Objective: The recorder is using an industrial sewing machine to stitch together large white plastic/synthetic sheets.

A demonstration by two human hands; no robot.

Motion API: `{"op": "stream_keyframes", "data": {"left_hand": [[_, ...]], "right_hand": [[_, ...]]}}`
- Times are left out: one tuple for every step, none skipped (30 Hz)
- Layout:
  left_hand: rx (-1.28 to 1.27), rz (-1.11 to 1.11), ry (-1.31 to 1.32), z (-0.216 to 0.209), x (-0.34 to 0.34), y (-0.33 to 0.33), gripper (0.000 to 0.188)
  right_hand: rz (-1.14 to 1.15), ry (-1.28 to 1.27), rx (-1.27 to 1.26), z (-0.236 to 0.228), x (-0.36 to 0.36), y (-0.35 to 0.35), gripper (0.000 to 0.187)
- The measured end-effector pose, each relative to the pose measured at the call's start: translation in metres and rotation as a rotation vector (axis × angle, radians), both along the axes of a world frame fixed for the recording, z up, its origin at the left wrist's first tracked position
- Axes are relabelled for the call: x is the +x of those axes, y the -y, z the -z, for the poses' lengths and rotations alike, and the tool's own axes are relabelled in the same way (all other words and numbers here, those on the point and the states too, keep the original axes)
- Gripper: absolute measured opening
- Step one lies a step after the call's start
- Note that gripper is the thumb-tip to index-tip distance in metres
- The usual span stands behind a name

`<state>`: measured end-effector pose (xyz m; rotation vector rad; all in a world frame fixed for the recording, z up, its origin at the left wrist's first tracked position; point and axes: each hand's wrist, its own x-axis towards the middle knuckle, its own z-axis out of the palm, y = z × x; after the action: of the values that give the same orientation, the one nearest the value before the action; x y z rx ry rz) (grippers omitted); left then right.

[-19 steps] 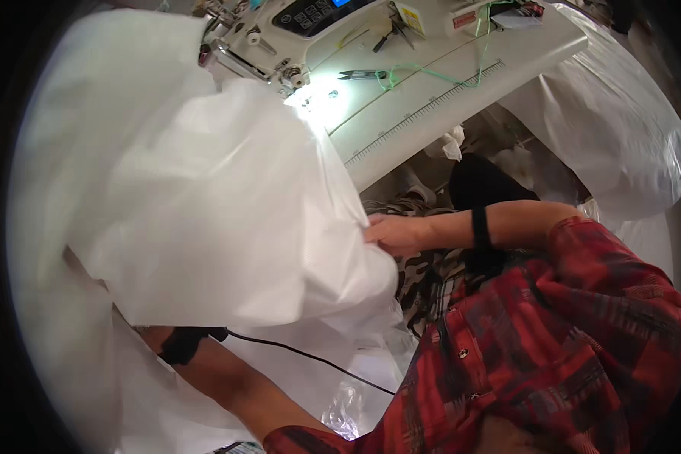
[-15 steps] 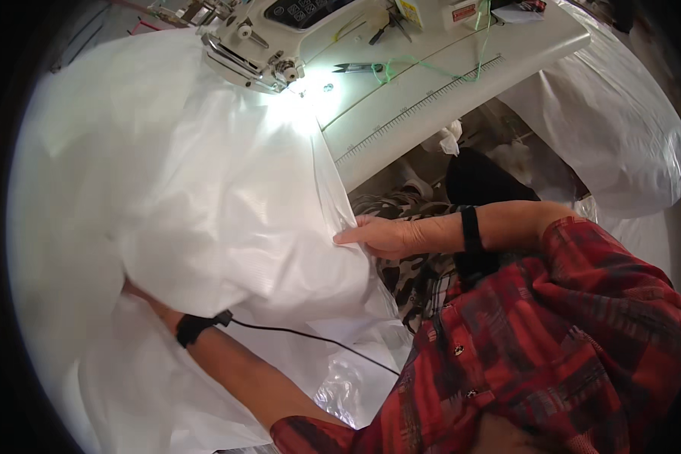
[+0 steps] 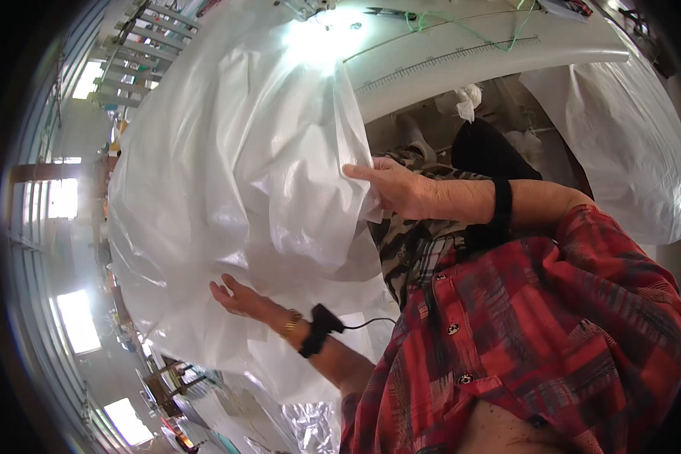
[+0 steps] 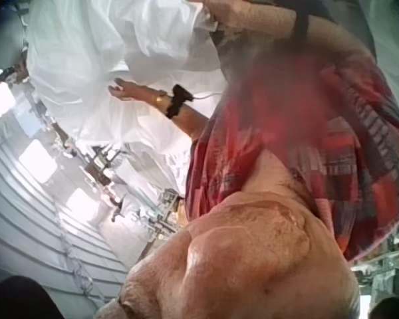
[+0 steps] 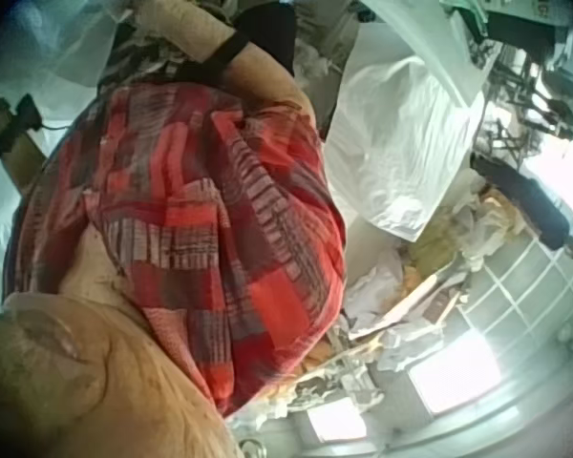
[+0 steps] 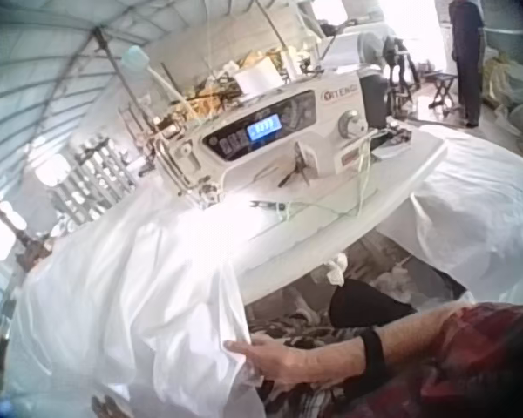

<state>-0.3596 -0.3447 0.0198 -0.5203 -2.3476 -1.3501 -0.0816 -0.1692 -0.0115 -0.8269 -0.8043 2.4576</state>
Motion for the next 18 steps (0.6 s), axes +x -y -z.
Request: {"op": "stream_keyframes", "data": {"left_hand": [[0.115,0.065,-0.111,-0.014,0.05,-0.016,0.047],[0.181,0.255,-0.189,-0.02,0.096,-0.022,0.036],[0.243,0.433,-0.269,-0.022,0.134,-0.02,0.026],[0.069,0.675,-0.358,-0.015,0.158,-0.015,0.031],[-0.031,0.78,-0.495,-0.016,0.183,-0.022,0.039],[-0.125,0.79,-0.478,-0.009,0.196,-0.025,0.048],[-0.221,0.73,-0.487,-0.002,0.2,-0.029,0.046],[-0.219,0.728,-0.491,0.005,0.193,-0.031,0.046],[-0.239,0.617,-0.52,0.014,0.18,-0.032,0.044],[-0.261,0.505,-0.543,0.02,0.173,-0.033,0.042],[-0.269,0.502,-0.526,0.024,0.169,-0.033,0.036],[-0.27,0.493,-0.527,0.028,0.169,-0.027,0.036],[-0.226,0.494,-0.501,0.031,0.17,-0.031,0.035],[-0.192,0.479,-0.477,0.033,0.171,-0.027,0.034],[-0.191,0.479,-0.486,0.037,0.17,-0.019,0.034],[-0.234,0.479,-0.425,0.041,0.166,-0.009,0.033],[-0.278,0.48,-0.368,0.041,0.161,-0.002,0.032],[-0.278,0.483,-0.38,0.038,0.158,0.003,0.032]], "right_hand": [[0.026,-0.008,0.006,0.006,0.005,-0.003,0.049],[0.037,-0.022,0.009,0.008,0.006,-0.001,0.053],[0.023,-0.044,0.052,0.006,0.004,0.005,0.056],[0.004,-0.039,0.05,0.004,0.006,0.01,0.056],[-0.027,-0.108,0.088,-0.001,0.011,0.014,0.056],[-0.056,-0.181,0.126,-0.008,0.017,0.017,0.056],[-0.041,-0.1,0.167,-0.015,0.023,0.02,0.055],[-0.042,-0.102,0.171,-0.013,0.028,0.022,0.055],[-0.044,-0.155,0.22,-0.008,0.032,0.022,0.054],[-0.048,-0.206,0.266,-0.005,0.037,0.023,0.054],[-0.077,-0.23,0.284,-0.006,0.043,0.024,0.039],[-0.085,-0.232,0.285,-0.001,0.041,0.026,0.039],[-0.124,-0.211,0.402,0.012,0.04,0.021,0.033],[-0.177,-0.196,0.513,0.02,0.038,0.022,0.029],[-0.203,-0.124,0.506,0.027,0.033,0.021,0.029],[-0.2,-0.128,0.508,0.037,0.029,0.02,0.029],[-0.231,-0.048,0.576,0.045,0.024,0.017,0.028],[-0.26,0.032,0.642,0.053,0.022,0.013,0.028]]}}
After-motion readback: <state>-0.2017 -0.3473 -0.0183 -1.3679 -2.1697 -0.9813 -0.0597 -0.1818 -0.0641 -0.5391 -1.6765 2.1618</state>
